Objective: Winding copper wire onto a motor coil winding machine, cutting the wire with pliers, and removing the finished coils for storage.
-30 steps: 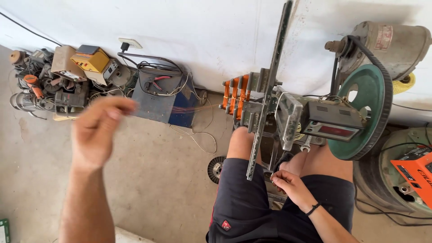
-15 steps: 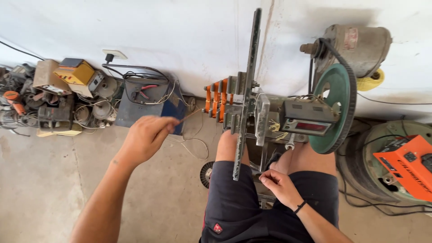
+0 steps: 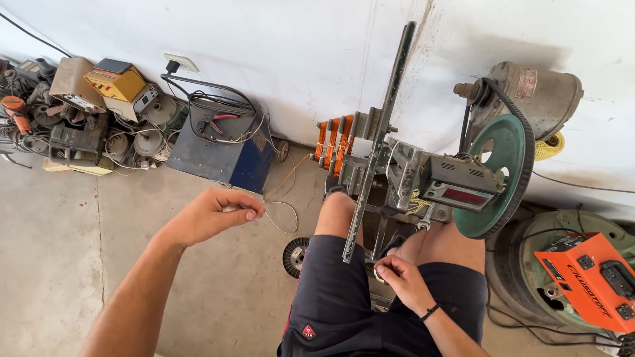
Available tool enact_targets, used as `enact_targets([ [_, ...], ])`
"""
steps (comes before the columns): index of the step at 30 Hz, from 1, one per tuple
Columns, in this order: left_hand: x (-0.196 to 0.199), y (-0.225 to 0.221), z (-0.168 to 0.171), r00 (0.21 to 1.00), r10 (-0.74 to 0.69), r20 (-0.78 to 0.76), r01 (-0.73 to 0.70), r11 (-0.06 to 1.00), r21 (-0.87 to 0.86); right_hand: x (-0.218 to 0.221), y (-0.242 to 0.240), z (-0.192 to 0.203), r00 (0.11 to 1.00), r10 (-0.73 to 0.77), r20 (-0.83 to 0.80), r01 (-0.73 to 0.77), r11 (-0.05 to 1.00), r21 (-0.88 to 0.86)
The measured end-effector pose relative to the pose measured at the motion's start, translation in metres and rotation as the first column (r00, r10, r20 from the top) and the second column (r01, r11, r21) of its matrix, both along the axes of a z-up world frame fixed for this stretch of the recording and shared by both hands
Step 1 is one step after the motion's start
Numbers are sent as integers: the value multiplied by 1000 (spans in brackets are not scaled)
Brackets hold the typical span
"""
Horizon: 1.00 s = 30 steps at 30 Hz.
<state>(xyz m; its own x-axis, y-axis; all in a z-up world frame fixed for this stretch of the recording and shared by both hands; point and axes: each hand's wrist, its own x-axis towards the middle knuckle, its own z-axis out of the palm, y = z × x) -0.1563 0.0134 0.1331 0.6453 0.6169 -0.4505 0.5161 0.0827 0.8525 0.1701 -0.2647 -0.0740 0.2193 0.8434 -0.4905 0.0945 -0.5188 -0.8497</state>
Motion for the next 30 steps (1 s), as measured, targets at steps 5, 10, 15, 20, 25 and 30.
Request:
enact_targets([
  [5, 0, -21, -31, 973, 115, 201, -127, 991, 50, -1, -2, -12, 999, -18, 32, 16, 999, 51],
  [10, -4, -40, -49, 915, 189, 356, -211, 977, 24, 1, -4, -12, 999, -21, 36, 18, 997, 81],
  [15, -10, -42, -69, 916, 174, 360, -168, 985, -48, 3, -8, -19, 999, -43, 1, 43, 995, 91],
  [20, -5, -47, -76, 828, 129, 546, -219, 970, 102, 4, -9, -17, 999, -46, 16, 44, 995, 89],
  [25, 24, -36, -72, 689, 144, 710, -388, 901, 194, 2, -6, -20, 999, -33, 31, 30, 996, 88],
  [30, 110, 5, -15, 511, 249, 823, -715, 654, 247, 0, -5, -19, 998, 14, 66, -18, 998, 66],
])
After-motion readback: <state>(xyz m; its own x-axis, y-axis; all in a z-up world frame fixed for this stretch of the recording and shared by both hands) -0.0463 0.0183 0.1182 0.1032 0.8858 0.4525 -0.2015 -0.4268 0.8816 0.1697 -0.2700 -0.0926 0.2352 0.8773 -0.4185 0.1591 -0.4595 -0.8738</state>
